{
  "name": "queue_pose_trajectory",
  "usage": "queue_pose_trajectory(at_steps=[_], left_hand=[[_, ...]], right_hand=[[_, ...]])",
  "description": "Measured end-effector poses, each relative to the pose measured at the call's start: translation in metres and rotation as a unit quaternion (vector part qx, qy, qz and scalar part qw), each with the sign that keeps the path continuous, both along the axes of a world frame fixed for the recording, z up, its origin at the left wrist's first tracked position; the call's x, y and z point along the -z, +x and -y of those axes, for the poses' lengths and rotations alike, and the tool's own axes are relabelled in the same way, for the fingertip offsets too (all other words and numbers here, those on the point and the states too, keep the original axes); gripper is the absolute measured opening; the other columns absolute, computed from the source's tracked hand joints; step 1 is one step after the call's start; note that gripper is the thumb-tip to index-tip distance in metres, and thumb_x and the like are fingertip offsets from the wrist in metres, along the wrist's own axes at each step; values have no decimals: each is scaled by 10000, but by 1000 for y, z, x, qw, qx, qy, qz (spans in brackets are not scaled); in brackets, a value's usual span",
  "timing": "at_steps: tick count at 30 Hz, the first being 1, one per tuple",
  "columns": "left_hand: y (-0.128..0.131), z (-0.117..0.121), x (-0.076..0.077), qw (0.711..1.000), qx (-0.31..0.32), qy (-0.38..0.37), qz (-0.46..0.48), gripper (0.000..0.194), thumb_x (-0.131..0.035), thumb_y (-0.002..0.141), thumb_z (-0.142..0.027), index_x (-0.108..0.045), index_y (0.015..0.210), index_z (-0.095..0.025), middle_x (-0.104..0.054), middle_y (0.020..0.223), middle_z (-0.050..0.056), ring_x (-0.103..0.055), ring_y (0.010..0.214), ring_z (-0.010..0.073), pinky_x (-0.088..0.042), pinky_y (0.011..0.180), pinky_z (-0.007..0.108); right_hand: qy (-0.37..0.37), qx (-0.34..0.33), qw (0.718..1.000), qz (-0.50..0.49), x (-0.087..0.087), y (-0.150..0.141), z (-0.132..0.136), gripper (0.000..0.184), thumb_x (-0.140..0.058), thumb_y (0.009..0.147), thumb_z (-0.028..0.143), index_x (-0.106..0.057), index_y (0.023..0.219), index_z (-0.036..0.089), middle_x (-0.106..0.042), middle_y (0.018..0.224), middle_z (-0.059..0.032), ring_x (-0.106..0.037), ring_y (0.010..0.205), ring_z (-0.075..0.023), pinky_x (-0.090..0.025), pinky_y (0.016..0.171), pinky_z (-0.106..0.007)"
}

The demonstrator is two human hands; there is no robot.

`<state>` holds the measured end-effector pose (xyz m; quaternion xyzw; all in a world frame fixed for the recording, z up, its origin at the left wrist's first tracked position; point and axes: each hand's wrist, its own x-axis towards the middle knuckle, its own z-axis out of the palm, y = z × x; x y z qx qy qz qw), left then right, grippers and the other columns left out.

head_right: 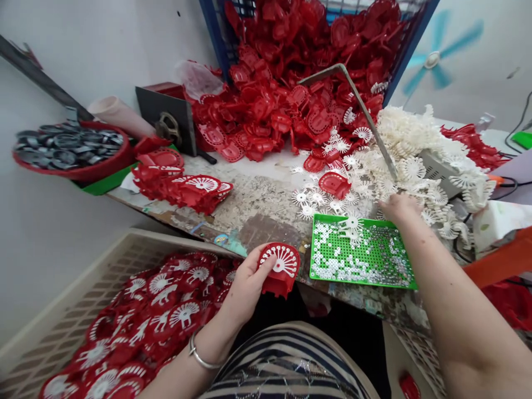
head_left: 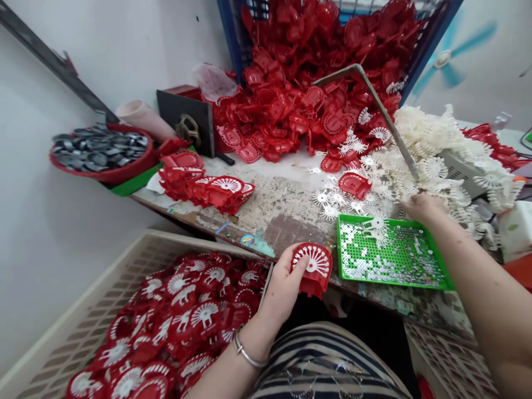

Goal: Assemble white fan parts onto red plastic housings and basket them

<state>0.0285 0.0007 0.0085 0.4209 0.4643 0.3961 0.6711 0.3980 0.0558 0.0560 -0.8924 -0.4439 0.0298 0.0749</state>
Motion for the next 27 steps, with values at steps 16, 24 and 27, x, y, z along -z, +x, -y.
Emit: queue_pose_trajectory(at_steps=[16, 24, 27], left_hand=[[0, 1, 2, 996, -14, -51, 75, 393, -693, 797, -420, -614, 1106, -190, -726, 961, 15, -664, 825, 138, -527, 795, 259], [2, 6, -4, 995, -13, -43, 86, 376, -700, 787, -419, -622, 1065, -178, -710, 932, 18, -635, 806, 132, -500, 793, 261], [8, 9, -10, 995, -6, -34, 94, 360, -695, 783, -432, -632, 1011, -161, -694, 876, 9, -617, 786, 124, -487, 780, 248]], right_hand=[[71, -157, 981, -83, -2, -80, 46, 384, -788, 681, 392, -690, 986, 181, -626, 1239, -136, -505, 1226, -361, -333, 1072, -528], [254, -140, 881, -374, -22, -96, 64, 482, -731, 664, 631, -572, 856, 220, -616, 714, -11, -552, 654, -148, -449, 634, -302], [245, -153, 861, -418, -36, -121, 77, 444, -746, 698, 573, -628, 933, 216, -621, 732, -4, -551, 633, -120, -461, 605, -263]])
